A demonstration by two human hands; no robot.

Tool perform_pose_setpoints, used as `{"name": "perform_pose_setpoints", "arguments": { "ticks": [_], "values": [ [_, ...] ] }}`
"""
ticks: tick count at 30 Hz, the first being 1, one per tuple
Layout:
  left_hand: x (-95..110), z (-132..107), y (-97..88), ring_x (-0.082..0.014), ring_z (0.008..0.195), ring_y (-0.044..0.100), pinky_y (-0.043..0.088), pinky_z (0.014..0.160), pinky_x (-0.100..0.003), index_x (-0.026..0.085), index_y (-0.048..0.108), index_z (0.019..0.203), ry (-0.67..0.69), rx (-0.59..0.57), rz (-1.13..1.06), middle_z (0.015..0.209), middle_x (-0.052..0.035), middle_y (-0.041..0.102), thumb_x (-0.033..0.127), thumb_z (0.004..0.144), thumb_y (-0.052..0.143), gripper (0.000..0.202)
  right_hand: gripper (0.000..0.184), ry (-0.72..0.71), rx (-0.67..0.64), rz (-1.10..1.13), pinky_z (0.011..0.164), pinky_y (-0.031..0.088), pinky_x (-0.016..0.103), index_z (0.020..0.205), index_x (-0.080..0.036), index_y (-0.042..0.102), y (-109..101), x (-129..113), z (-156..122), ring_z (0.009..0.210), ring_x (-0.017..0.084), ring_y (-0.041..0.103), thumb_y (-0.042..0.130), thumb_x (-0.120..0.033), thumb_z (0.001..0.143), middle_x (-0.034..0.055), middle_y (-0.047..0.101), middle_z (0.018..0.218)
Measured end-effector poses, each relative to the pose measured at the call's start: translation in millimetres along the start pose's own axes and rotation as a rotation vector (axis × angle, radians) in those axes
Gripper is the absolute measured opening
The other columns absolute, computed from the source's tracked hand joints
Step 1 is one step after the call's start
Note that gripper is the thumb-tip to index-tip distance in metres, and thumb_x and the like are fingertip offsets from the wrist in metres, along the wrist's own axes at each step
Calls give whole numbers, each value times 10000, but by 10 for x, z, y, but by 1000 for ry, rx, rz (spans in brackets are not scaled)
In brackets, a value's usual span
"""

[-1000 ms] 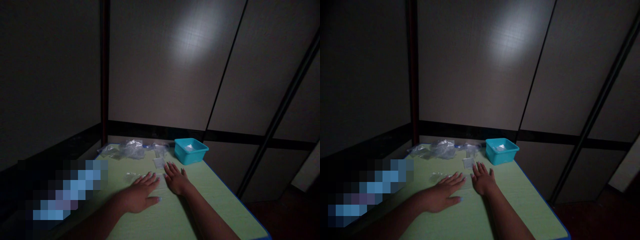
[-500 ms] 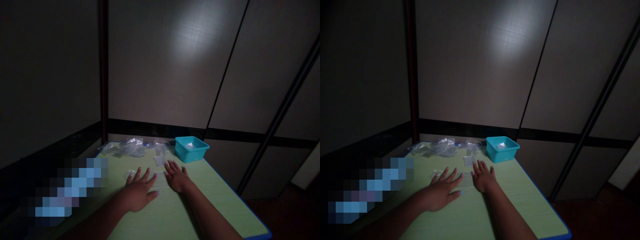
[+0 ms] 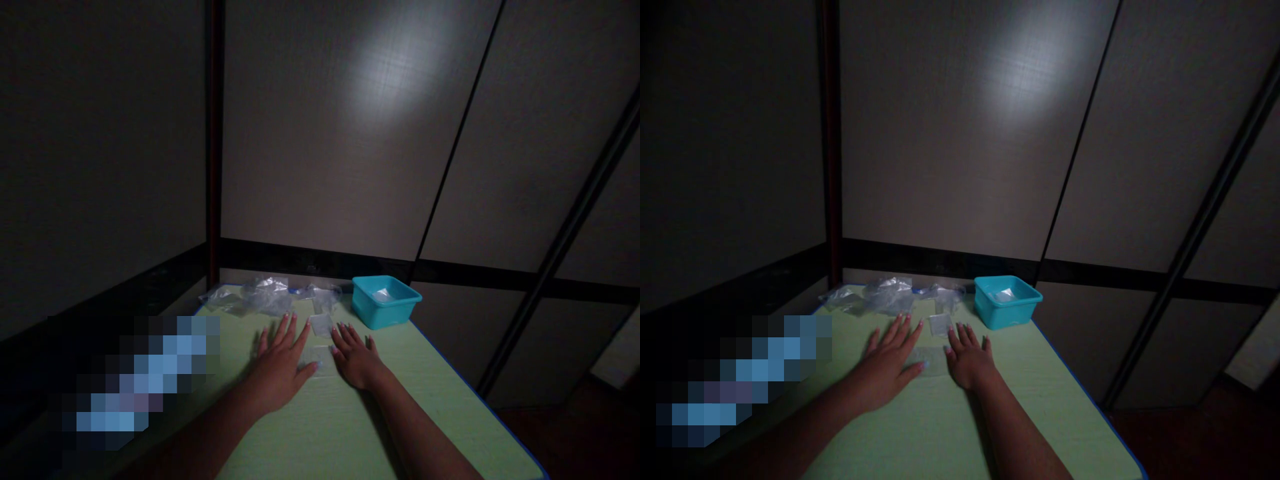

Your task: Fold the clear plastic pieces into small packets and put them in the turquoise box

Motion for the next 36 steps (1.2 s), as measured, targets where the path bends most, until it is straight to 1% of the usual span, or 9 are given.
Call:
{"name": "perform_pose_setpoints", "arguments": {
  "ticks": [4,6,8,14,21,26,31,33,36],
  "values": [
    [204,-81,109,-215,1343,15,100,1048,-503,310,74,1395,287,-217,-141,1469,-29,37,600,854,245,639,545,-2,-7,-17,1004,44,577,1401,-297,69,0,-4,-6,1342,209,-36,79,-484,890,-2,15,1475],
    [217,-117,163,-216,1342,62,105,1048,-504,310,109,1392,330,-299,-167,1466,-34,76,611,855,219,626,547,1,-12,-21,1005,46,575,1401,-299,60,3,-2,-7,1342,206,-44,71,-488,888,-5,7,1476],
    [197,-125,188,-227,1340,79,98,1042,-524,320,137,1387,332,-325,-172,1464,-35,89,621,852,209,618,546,7,-16,-22,1006,45,572,1401,-303,55,9,5,-5,1342,203,-49,65,-489,888,-9,0,1476],
    [156,-119,194,-256,1338,40,71,1025,-565,357,136,1378,295,-343,-175,1466,-17,75,631,845,217,604,539,19,-18,-21,1008,42,570,1399,-316,46,20,20,1,1341,202,-51,68,-491,889,-15,-2,1476],
    [89,-111,174,-301,1328,-10,73,1001,-599,377,152,1370,170,-331,-151,1465,-25,70,624,835,262,600,541,22,-31,-15,1007,43,570,1400,-308,46,-11,-8,-17,1340,208,-58,89,-491,892,-6,-8,1476],
    [-21,-89,176,-327,1323,2,70,992,-608,372,194,1365,33,-291,-124,1464,-36,77,639,831,225,598,539,18,-39,-13,1009,41,568,1399,-309,28,-15,-12,-21,1340,205,-62,83,-490,894,-7,-16,1476],
    [-123,-54,188,-366,1312,4,97,1000,-583,338,224,1368,-88,-237,-109,1462,-84,85,677,806,219,657,543,15,-27,2,1004,33,575,1399,-305,49,-8,0,-15,1341,206,-58,71,-498,893,-3,-7,1476],
    [-127,-32,164,-358,1315,0,119,1008,-561,313,223,1375,-86,-200,-113,1464,-96,82,665,812,234,664,539,19,-24,24,1007,33,570,1399,-306,47,-17,5,-15,1341,201,-55,67,-494,895,-7,-15,1476],
    [-67,-4,88,-307,1331,4,123,1028,-523,304,241,1372,4,-144,-114,1469,-83,94,608,826,312,629,525,50,-7,65,1008,42,560,1397,-313,31,-59,26,-21,1343,201,-45,77,-478,902,-5,-32,1477]
  ]
}}
Point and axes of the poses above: each hand's wrist, its own z-axis towards the middle knuckle, its own y-axis out of the palm, x = y × z, the point moved 7 cm from there along z, towards the middle knuckle
